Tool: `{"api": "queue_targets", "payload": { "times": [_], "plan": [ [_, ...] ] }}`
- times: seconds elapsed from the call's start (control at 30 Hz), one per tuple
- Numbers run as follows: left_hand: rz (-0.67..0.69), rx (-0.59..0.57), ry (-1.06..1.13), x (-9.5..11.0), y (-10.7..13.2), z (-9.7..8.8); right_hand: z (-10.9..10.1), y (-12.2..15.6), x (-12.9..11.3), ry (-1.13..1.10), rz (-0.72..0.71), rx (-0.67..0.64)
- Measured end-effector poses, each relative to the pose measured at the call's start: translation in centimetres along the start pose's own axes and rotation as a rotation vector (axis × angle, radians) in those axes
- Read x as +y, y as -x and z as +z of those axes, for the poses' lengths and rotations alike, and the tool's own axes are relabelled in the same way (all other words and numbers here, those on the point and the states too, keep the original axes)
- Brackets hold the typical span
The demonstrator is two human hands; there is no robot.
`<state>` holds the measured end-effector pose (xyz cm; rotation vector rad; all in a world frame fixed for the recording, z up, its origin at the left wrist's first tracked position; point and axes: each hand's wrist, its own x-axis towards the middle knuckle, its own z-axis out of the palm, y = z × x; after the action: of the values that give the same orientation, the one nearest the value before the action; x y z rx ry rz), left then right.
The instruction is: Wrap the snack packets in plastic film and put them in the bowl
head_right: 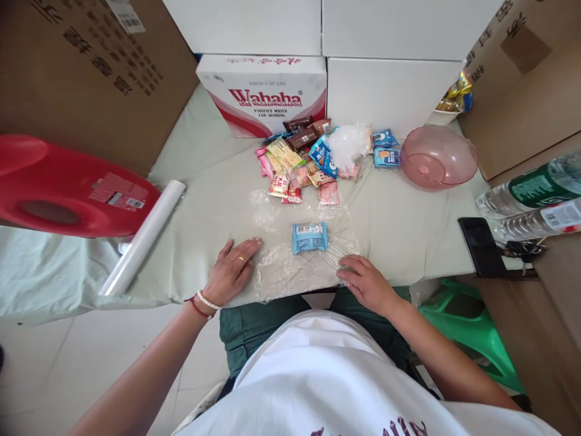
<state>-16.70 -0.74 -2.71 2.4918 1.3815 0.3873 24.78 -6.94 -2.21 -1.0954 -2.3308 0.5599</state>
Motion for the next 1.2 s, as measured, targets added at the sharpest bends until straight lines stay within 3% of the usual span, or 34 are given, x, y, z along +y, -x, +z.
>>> {"api": "queue_targets", "payload": {
  "times": [0.1,0.23,0.37,0.47,0.63,0.73,0.8,0.9,1.0,1.07,1.1,1.13,1.2],
  "plan": [
    [0.045,-0.044,0.005,-0.5,0.3,-0.9,-0.4,-1.1,0.4,-0.085,0.022,0.017],
    [0.113,-0.080,-0.016,1.2,0.7,-1.9,-2.7,-3.8,0.2,-0.134,0.032,-0.040],
    [0.112,-0.122,0.025,3.2,0.8,-1.3,-4.8,-6.5,0.1,-0.167,0.065,-0.101],
    [0.036,-0.092,0.150,3.4,-0.2,-0.7,-5.8,-8.4,0.7,-0.218,0.145,-0.129],
    [-0.251,0.115,0.345,1.2,-4.9,-0.1,-5.7,-12.1,3.6,-0.284,0.392,-0.113],
    [-0.458,0.229,0.263,-0.6,-8.3,-0.2,-5.6,-14.0,4.6,-0.045,0.529,-0.140],
    [-0.578,0.343,0.198,-1.6,-9.4,-0.8,-5.7,-14.7,4.2,0.233,0.529,-0.077],
    [-0.675,0.592,0.102,-1.7,-8.2,-2.6,-5.7,-15.1,2.4,0.391,0.326,-0.001],
    [-0.640,0.883,-0.088,1.2,-4.6,-4.2,-4.6,-15.2,0.8,0.217,0.051,-0.141],
    [-0.503,0.914,-0.162,4.6,-2.2,-4.3,-3.4,-15.4,0.5,0.159,-0.017,-0.240],
    [-0.388,0.870,-0.152,6.5,-1.3,-3.9,-2.8,-15.5,0.5,0.158,-0.015,-0.267],
    [-0.246,0.755,-0.108,8.4,-0.8,-3.4,-2.4,-15.7,0.5,0.167,-0.004,-0.284],
    [-0.019,0.448,-0.010,11.5,-1.1,-1.9,-2.1,-16.1,0.7,0.186,0.012,-0.304]
  ]
}}
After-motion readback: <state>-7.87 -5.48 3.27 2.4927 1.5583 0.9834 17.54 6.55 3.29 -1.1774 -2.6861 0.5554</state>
